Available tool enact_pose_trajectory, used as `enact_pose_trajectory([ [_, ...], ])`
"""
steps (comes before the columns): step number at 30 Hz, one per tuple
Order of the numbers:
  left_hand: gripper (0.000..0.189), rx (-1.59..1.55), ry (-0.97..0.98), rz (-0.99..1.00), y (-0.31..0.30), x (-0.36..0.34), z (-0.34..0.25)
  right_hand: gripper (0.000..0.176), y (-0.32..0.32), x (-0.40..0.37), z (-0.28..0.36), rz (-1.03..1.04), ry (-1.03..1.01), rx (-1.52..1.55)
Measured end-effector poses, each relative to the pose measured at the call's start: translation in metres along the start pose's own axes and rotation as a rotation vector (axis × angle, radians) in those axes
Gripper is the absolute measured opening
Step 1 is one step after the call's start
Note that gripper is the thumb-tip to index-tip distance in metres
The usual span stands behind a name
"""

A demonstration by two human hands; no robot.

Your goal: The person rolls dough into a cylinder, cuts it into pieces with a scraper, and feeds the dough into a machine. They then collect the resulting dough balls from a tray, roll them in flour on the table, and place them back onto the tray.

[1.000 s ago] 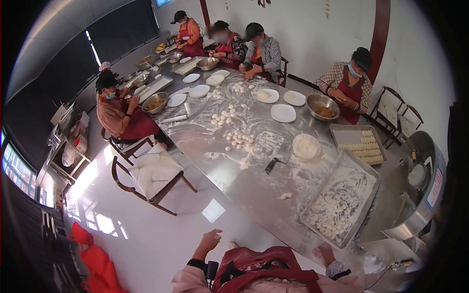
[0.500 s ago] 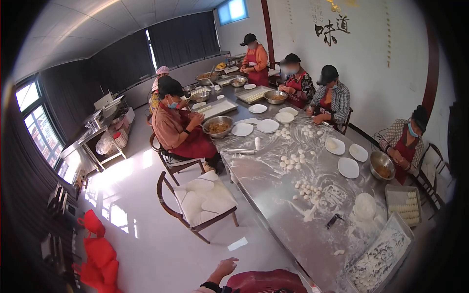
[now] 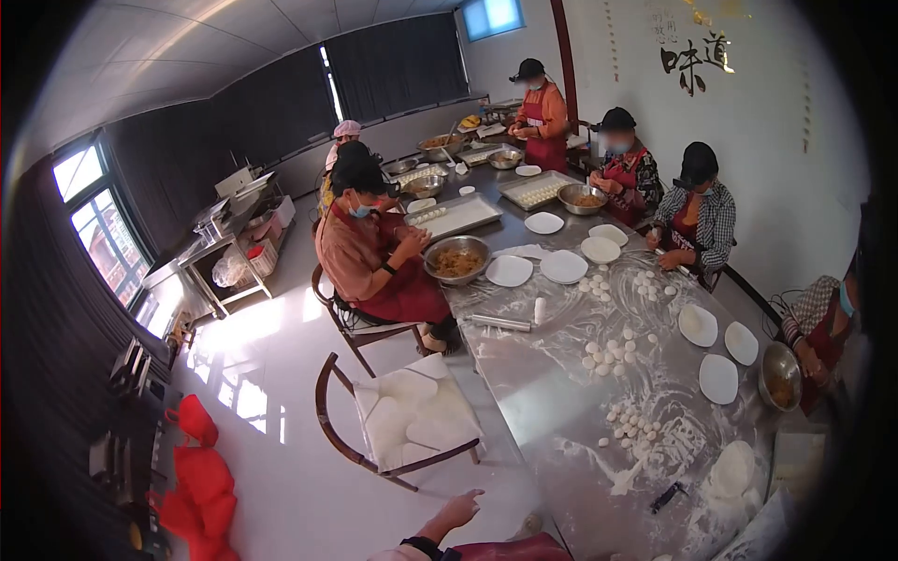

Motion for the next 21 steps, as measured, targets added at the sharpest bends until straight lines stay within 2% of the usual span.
enact_pose_trajectory([
  [7,0.044,0.007,0.029,0.074,-0.006,0.075,-0.035,0.033,-0.024,0.086,0.028,-0.095,-0.068,0.043],
  [10,0.049,0.045,-0.017,0.107,-0.005,0.099,-0.051,0.018,-0.038,0.137,0.031,0.011,-0.104,0.348],
  [13,0.05,0.038,0.041,0.118,-0.004,0.126,-0.067,0.011,-0.043,0.163,0.03,0.071,-0.116,0.627],
  [15,0.046,0.216,-0.05,0.253,-0.001,0.148,-0.074,0.012,-0.043,0.159,0.021,0.054,-0.051,0.633],
  [16,0.046,0.228,-0.05,0.256,0.003,0.16,-0.067,0.012,-0.04,0.157,0.011,0.05,-0.015,0.622],
  [18,0.046,0.183,0.157,0.259,0.015,0.185,-0.046,0.013,-0.032,0.147,-0.005,0.033,0.072,0.564],
  [19,0.046,0.195,0.161,0.266,0.02,0.202,-0.041,0.013,-0.028,0.139,-0.009,0.027,0.113,0.524],
  [21,0.046,0.252,0.151,0.462,0.022,0.225,-0.036,0.014,-0.019,0.125,-0.014,0.029,0.173,0.442],
])
Point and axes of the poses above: each hand's wrist, its own x-axis towards the middle knuckle, its own y-axis out of the palm, z = x × y, the point moved 1 cm from there along x, towards the middle knuckle, and after that the axes turned 13 degrees about -x, right-handed, at the moved point
